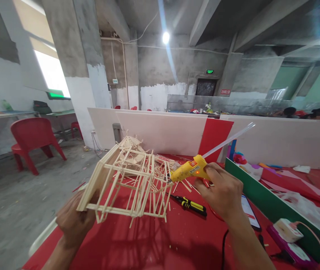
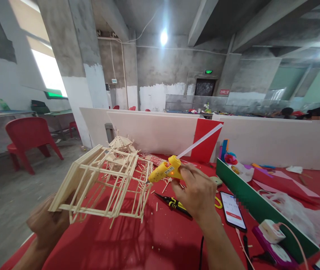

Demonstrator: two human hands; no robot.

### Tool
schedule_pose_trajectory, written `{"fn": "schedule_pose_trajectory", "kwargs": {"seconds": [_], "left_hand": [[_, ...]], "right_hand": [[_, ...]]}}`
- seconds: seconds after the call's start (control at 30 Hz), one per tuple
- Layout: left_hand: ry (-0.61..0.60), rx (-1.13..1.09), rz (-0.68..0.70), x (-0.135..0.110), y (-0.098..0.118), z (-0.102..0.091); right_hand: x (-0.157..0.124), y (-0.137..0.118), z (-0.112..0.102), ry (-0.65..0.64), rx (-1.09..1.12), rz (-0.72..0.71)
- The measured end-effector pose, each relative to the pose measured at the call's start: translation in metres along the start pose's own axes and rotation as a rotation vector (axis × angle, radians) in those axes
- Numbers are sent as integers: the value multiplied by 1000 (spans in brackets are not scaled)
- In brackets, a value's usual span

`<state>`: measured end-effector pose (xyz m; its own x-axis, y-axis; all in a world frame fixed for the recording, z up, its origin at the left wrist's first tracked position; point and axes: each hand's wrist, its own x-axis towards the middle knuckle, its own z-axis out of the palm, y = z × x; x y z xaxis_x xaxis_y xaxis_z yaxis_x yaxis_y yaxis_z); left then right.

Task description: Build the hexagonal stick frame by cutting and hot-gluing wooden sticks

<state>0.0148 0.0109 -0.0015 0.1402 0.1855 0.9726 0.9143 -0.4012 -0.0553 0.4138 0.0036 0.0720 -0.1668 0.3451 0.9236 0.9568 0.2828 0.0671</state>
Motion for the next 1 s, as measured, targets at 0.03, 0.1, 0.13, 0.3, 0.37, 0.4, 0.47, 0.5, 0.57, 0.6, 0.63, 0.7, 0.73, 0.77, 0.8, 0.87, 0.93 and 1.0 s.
{"fn": "schedule_pose_trajectory", "kwargs": {"seconds": [0.03, 0.1, 0.13, 0.3, 0.37, 0.4, 0.47, 0.5, 0.57, 0.6, 0.63, 0.7, 0.73, 0.77, 0.8, 0.87, 0.93, 1.0], "left_hand": [[0, 2, 12, 1, 0, 0], [13, 7, 35, 2, 1, -1], [15, 10, 37, 3, 2, -2], [17, -11, 18, 2, 3, -2], [44, -33, 25, 0, 1, -1], [52, -33, 26, -1, 1, 0], [43, -23, 14, -3, 0, 0], [42, -21, 6, -5, -1, 1], [24, -30, -21, -7, -2, 1], [17, -41, -29, -8, -2, 1], [17, -49, -29, -9, -3, 1], [21, -52, -19, -11, -4, 2], [23, -50, -11, -11, -4, 2], [19, -45, -8, -10, -4, 2], [8, -40, -10, -10, -4, 2], [11, -28, 2, -8, -4, 2], [50, -14, 29, -6, -3, 2], [78, -6, 40, -4, -2, 2]], "right_hand": [[0, 0, 0, 4, -5, 0], [-1, 1, 0, 10, -18, 4], [-1, 1, 0, 12, -25, 9], [1, -1, 3, 30, -29, 14], [1, -2, 4, 43, -22, 6], [1, -2, 4, 50, -20, 2], [1, -2, 4, 45, -13, -3], [1, -2, 4, 43, -12, -2], [0, -3, 3, 42, -12, 1], [0, -3, 2, 41, -10, 1], [-1, -3, 2, 40, -7, 2], [-2, -3, 1, 36, 1, 2], [-2, -3, 1, 33, 4, 2], [-3, -2, 1, 33, 4, 2], [-3, -2, 2, 35, 0, 3], [-4, 0, 2, 43, -12, 4], [-5, 1, 3, 54, -23, 9], [-6, 2, 3, 60, -29, 12]]}}
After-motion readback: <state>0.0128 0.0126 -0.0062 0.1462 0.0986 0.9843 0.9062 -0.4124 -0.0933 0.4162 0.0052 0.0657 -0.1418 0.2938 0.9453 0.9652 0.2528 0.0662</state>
